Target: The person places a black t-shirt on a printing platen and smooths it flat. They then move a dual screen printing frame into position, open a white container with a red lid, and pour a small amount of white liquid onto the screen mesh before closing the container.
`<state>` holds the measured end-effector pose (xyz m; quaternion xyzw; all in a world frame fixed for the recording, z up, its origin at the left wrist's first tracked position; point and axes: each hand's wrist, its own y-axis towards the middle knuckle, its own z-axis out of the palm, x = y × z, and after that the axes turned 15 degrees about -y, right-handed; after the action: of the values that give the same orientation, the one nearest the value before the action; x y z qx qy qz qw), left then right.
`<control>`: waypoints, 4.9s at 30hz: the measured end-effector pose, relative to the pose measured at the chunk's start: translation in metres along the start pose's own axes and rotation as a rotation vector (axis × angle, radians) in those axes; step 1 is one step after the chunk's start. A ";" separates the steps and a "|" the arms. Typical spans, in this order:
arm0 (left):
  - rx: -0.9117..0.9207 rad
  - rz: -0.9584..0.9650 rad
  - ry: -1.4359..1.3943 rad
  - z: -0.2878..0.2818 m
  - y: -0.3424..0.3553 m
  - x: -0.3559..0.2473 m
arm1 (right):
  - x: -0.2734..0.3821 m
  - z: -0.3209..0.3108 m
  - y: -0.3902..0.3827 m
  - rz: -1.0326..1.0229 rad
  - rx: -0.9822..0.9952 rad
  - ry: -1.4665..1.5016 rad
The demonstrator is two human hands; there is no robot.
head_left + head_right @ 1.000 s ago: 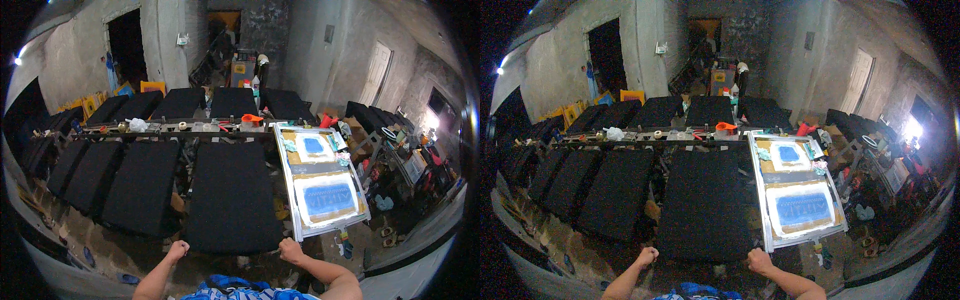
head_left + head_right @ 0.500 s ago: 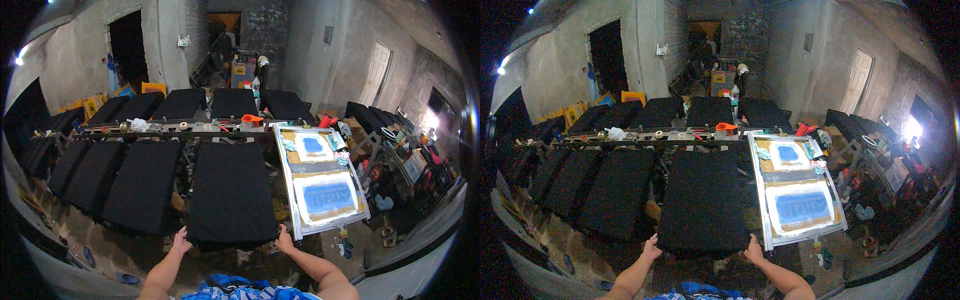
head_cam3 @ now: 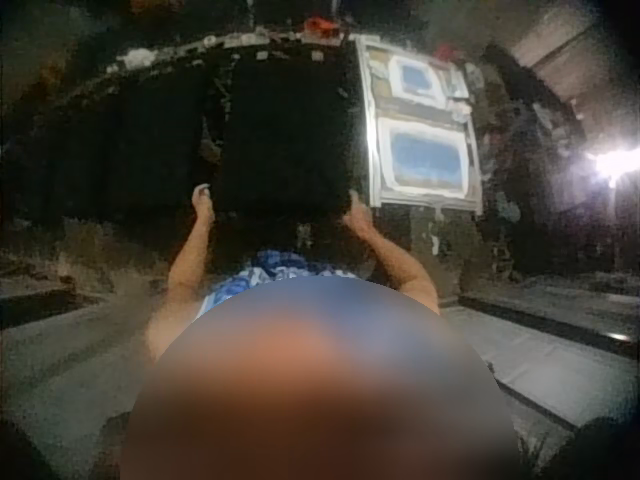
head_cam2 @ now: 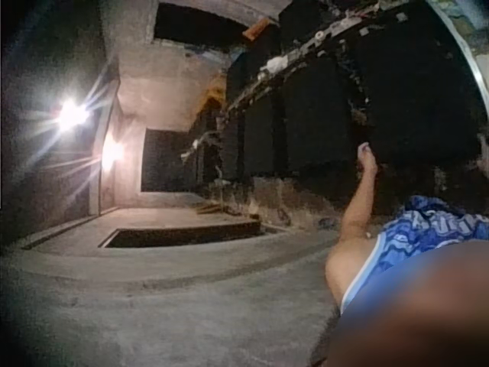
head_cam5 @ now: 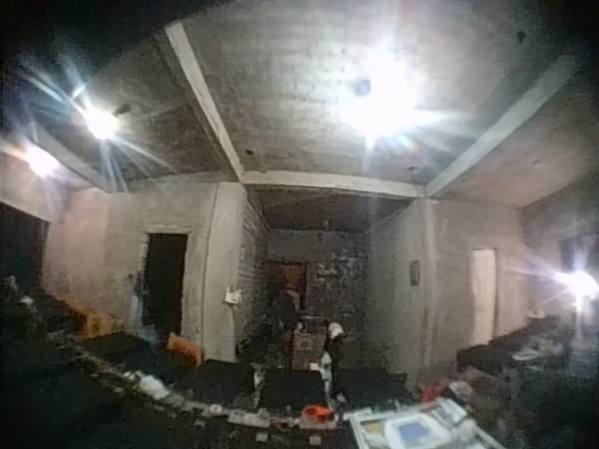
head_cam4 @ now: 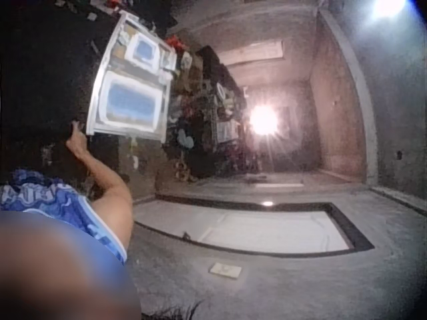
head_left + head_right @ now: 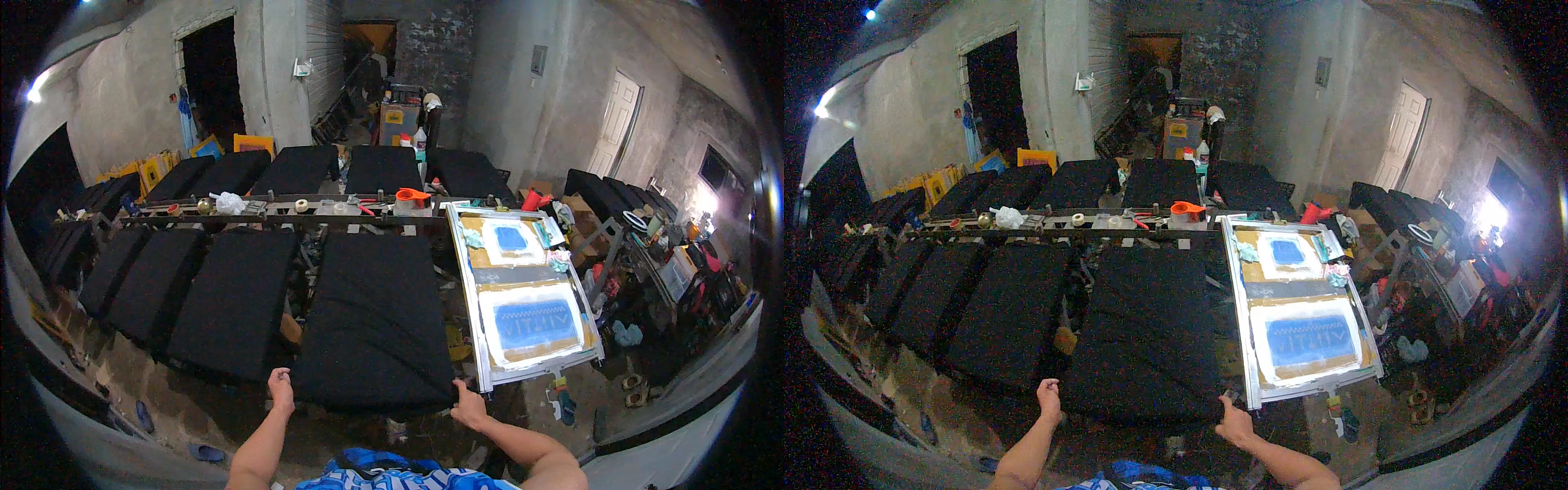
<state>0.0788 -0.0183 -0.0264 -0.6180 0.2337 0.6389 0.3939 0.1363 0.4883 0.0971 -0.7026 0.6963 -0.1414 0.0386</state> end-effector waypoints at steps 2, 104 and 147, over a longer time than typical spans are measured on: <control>-0.021 0.077 0.226 -0.008 -0.005 0.000 | -0.003 0.001 -0.008 -0.051 0.078 -0.050; 0.532 0.103 0.572 0.202 0.189 -0.052 | 0.040 -0.020 0.349 -0.066 -0.359 0.048; -0.011 -0.219 -0.524 0.036 -0.034 0.016 | -0.043 0.126 0.068 0.357 -0.242 2.003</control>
<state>0.0851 0.0333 -0.0309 -0.4556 0.0524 0.7317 0.5042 0.1031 0.5111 -0.0464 -0.1474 0.5127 -0.5845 -0.6114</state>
